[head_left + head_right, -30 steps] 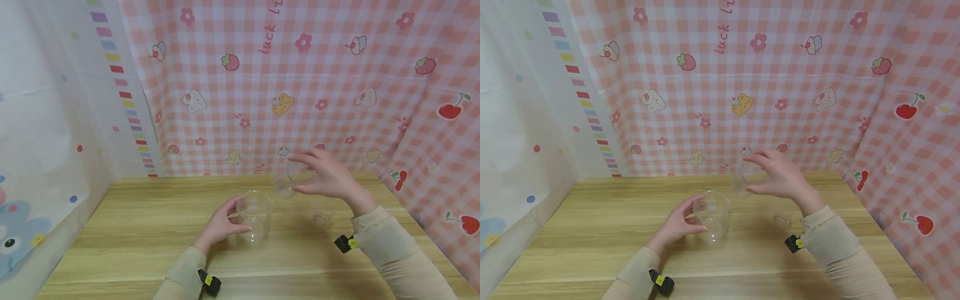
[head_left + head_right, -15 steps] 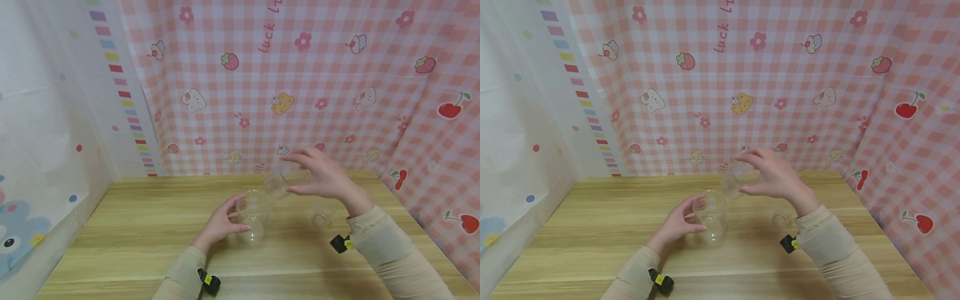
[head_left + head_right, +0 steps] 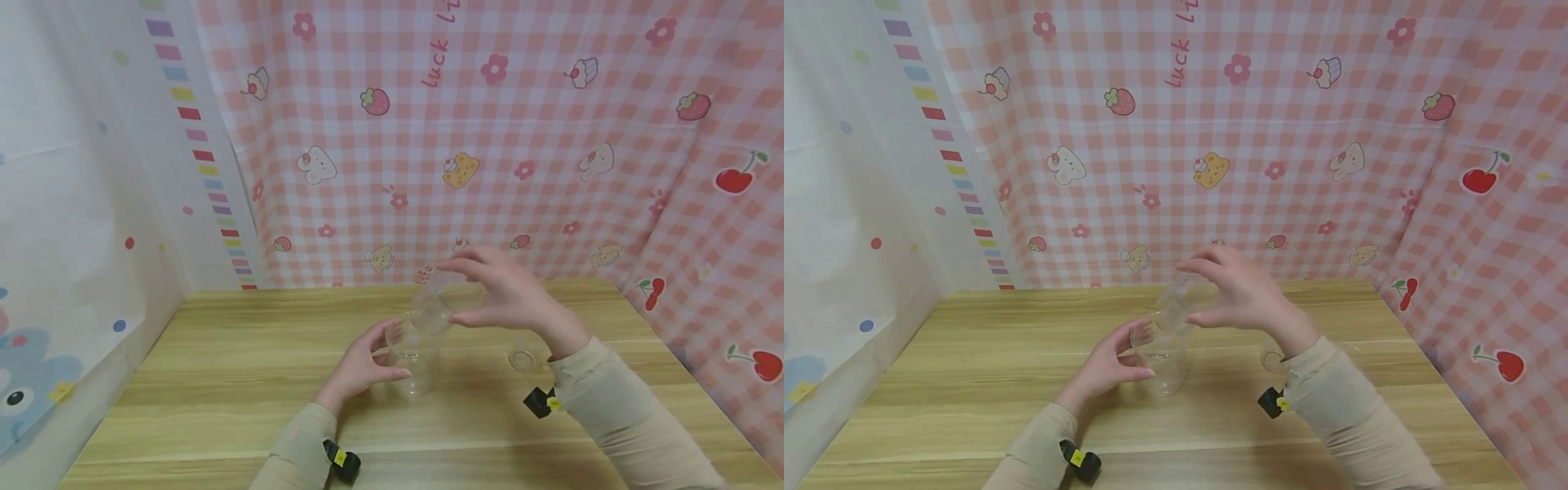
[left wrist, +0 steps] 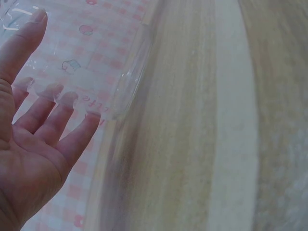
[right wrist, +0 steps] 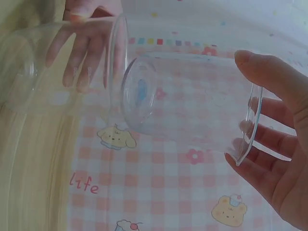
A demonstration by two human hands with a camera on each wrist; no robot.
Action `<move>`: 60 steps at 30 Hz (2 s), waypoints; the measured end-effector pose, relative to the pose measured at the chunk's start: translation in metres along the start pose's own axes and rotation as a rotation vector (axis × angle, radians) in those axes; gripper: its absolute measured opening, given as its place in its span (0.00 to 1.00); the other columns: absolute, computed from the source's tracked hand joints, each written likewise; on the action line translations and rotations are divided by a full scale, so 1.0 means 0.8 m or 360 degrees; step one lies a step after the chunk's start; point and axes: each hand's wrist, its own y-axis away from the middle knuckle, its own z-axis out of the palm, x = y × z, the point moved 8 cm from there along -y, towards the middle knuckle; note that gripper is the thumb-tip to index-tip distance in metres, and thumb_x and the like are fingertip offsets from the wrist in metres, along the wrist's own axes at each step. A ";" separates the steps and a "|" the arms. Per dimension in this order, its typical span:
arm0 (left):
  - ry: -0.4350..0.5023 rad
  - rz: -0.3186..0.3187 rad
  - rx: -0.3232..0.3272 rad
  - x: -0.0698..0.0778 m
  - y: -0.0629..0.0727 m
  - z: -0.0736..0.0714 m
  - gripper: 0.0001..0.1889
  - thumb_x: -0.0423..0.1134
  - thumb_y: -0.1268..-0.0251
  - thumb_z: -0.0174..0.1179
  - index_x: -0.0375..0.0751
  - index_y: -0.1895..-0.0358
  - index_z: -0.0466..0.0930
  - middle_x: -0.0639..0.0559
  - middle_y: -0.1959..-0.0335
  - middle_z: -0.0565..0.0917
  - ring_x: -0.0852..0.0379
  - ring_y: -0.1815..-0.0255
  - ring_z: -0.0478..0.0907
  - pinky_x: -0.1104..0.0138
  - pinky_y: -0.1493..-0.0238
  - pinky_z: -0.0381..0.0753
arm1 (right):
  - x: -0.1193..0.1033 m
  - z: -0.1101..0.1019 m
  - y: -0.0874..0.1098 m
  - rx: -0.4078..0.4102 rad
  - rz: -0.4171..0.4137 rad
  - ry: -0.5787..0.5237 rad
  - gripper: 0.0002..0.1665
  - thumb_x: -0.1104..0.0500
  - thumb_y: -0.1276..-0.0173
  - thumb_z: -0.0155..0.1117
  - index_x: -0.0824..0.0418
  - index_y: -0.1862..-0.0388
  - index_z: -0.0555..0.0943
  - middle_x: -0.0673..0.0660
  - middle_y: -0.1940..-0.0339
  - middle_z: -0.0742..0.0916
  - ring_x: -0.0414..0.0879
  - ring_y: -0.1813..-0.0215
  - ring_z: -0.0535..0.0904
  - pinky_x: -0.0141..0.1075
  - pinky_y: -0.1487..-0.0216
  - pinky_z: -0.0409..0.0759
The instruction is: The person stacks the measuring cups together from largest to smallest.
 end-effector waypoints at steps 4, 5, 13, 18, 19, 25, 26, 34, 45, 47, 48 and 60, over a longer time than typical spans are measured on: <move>0.0022 -0.0019 0.0004 0.000 0.000 0.000 0.46 0.28 0.56 0.79 0.47 0.29 0.68 0.48 0.34 0.74 0.46 0.35 0.72 0.57 0.40 0.79 | -0.008 0.009 -0.004 -0.0021 -0.0046 -0.0013 0.45 0.49 0.55 0.85 0.57 0.36 0.79 0.57 0.42 0.80 0.50 0.48 0.78 0.42 0.55 0.83; 0.0015 -0.0014 0.0004 0.000 0.000 -0.001 0.46 0.29 0.56 0.79 0.47 0.29 0.68 0.48 0.34 0.74 0.45 0.35 0.72 0.57 0.40 0.79 | -0.010 0.012 -0.005 -0.0029 -0.0057 -0.0015 0.45 0.49 0.56 0.85 0.57 0.36 0.79 0.57 0.41 0.80 0.51 0.47 0.78 0.43 0.53 0.83; 0.0000 -0.0003 -0.0004 0.000 0.001 -0.001 0.45 0.31 0.53 0.78 0.44 0.28 0.66 0.44 0.33 0.72 0.41 0.34 0.71 0.54 0.39 0.78 | -0.022 0.032 -0.010 -0.0040 -0.0193 0.0029 0.46 0.48 0.57 0.86 0.58 0.37 0.79 0.57 0.42 0.80 0.53 0.41 0.76 0.47 0.42 0.79; -0.0010 -0.0024 0.0010 0.000 0.001 -0.001 0.46 0.30 0.54 0.78 0.46 0.28 0.67 0.48 0.33 0.73 0.44 0.34 0.71 0.54 0.39 0.78 | -0.026 0.046 -0.012 -0.0103 -0.0185 0.0055 0.45 0.46 0.56 0.85 0.58 0.38 0.80 0.57 0.41 0.80 0.52 0.40 0.76 0.46 0.44 0.80; -0.0011 -0.0032 0.0013 0.000 0.001 -0.001 0.46 0.29 0.55 0.79 0.47 0.29 0.67 0.49 0.33 0.73 0.45 0.34 0.71 0.55 0.39 0.78 | -0.026 0.049 -0.013 -0.0119 -0.0178 0.0052 0.44 0.46 0.55 0.84 0.58 0.39 0.80 0.57 0.41 0.80 0.52 0.40 0.76 0.46 0.44 0.80; -0.0025 -0.0019 0.0013 0.002 0.002 -0.001 0.45 0.31 0.54 0.78 0.46 0.28 0.67 0.48 0.32 0.72 0.44 0.35 0.71 0.56 0.40 0.79 | -0.030 0.066 -0.015 -0.0161 -0.0207 0.0052 0.42 0.47 0.56 0.85 0.59 0.41 0.81 0.57 0.42 0.81 0.52 0.40 0.76 0.46 0.41 0.79; -0.0032 -0.0013 0.0015 0.001 0.002 -0.001 0.45 0.31 0.53 0.78 0.45 0.28 0.66 0.47 0.33 0.72 0.43 0.35 0.72 0.57 0.40 0.79 | -0.031 0.069 -0.015 -0.0174 -0.0211 0.0057 0.42 0.46 0.56 0.84 0.59 0.41 0.81 0.57 0.43 0.81 0.52 0.41 0.76 0.46 0.42 0.79; -0.0051 -0.0023 0.0017 -0.003 0.002 -0.002 0.45 0.32 0.53 0.79 0.45 0.28 0.66 0.46 0.32 0.72 0.42 0.34 0.71 0.57 0.40 0.79 | -0.028 0.092 -0.014 -0.0296 -0.0159 0.0058 0.42 0.44 0.54 0.83 0.57 0.40 0.81 0.54 0.43 0.82 0.50 0.41 0.75 0.45 0.41 0.79; -0.0065 -0.0051 0.0012 -0.005 0.004 -0.001 0.46 0.34 0.52 0.79 0.46 0.27 0.65 0.47 0.32 0.72 0.43 0.34 0.71 0.58 0.40 0.79 | -0.024 0.115 -0.013 -0.0435 -0.0074 -0.0016 0.41 0.44 0.52 0.82 0.57 0.39 0.81 0.54 0.44 0.81 0.48 0.42 0.76 0.44 0.45 0.81; -0.0066 -0.0061 0.0016 -0.005 0.005 -0.001 0.46 0.34 0.52 0.79 0.46 0.27 0.65 0.48 0.32 0.72 0.44 0.34 0.71 0.58 0.40 0.79 | -0.023 0.119 -0.012 -0.0459 -0.0059 -0.0044 0.42 0.43 0.52 0.82 0.56 0.39 0.80 0.54 0.44 0.81 0.48 0.42 0.76 0.44 0.45 0.81; -0.0066 -0.0063 0.0017 -0.004 0.005 -0.001 0.45 0.34 0.52 0.79 0.47 0.28 0.65 0.48 0.32 0.72 0.45 0.34 0.71 0.58 0.40 0.79 | -0.022 0.121 -0.012 -0.0467 -0.0056 -0.0058 0.42 0.43 0.52 0.82 0.56 0.39 0.80 0.54 0.44 0.81 0.48 0.42 0.76 0.44 0.45 0.81; -0.0057 -0.0068 0.0016 -0.004 0.005 -0.001 0.45 0.34 0.53 0.79 0.47 0.28 0.66 0.50 0.32 0.73 0.45 0.34 0.71 0.58 0.39 0.78 | -0.018 0.131 -0.011 -0.0556 -0.0049 -0.0163 0.41 0.43 0.49 0.81 0.56 0.37 0.80 0.55 0.42 0.80 0.50 0.40 0.75 0.46 0.41 0.78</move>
